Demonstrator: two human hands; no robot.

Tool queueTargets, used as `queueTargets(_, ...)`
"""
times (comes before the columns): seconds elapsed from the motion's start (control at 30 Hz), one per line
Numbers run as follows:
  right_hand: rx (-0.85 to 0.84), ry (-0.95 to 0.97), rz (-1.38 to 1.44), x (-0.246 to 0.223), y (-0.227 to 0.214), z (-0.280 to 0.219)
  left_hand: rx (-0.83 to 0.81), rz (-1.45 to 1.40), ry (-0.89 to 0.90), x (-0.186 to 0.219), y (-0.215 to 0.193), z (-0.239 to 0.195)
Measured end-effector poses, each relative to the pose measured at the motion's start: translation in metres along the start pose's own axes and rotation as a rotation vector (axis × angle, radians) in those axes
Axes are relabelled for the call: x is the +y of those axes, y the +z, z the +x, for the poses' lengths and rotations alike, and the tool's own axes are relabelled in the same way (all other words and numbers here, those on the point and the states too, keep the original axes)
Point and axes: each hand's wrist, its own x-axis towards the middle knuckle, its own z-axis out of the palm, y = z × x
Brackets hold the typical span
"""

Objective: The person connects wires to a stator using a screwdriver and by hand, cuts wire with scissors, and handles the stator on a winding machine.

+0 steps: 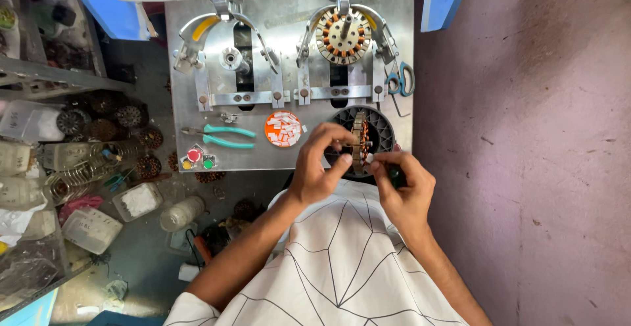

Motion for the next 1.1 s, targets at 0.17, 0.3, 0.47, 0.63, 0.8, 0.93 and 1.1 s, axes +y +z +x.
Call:
queueTargets(0.17, -0.007, -0.055, -0.126, 0.006, 0.007, 0.012, -0.279, -0.243, 0.046, -0.031, -0.012, 0.034)
queueTargets(0.3, 0.016, -0.126, -0.180, 0.009, 0.016, 0.012, -0.510, -0.265, 0.113, -0.051, -0.020, 0.048)
queueTargets(0.47, 0.053, -0.112, -0.217, 0.014, 0.022, 0.009, -0.571, -0.343, 0.086, -0.065, -0.023, 0.052)
queueTargets(0.63, 0.035, -0.163, -0.266, 0.017, 0.022, 0.010, -0.564, -0.344, 0.087, -0.067, -0.022, 0.054)
queueTargets(0.8, -0.044, -0.199, -0.297, 0.016, 0.017, 0.019, -0.548, -0.334, 0.098, -0.065, -0.024, 0.054)
queueTargets(0.93, -0.091, -0.154, -0.342, 0.014, 0.015, 0.025, -0.515, -0.333, 0.121, -0.066, -0.022, 0.055)
queueTargets(1.1, -0.130, -0.108, -0.347, 0.005, 0.015, 0.029, -0.487, -0.325, 0.127, -0.070, -0.021, 0.054)
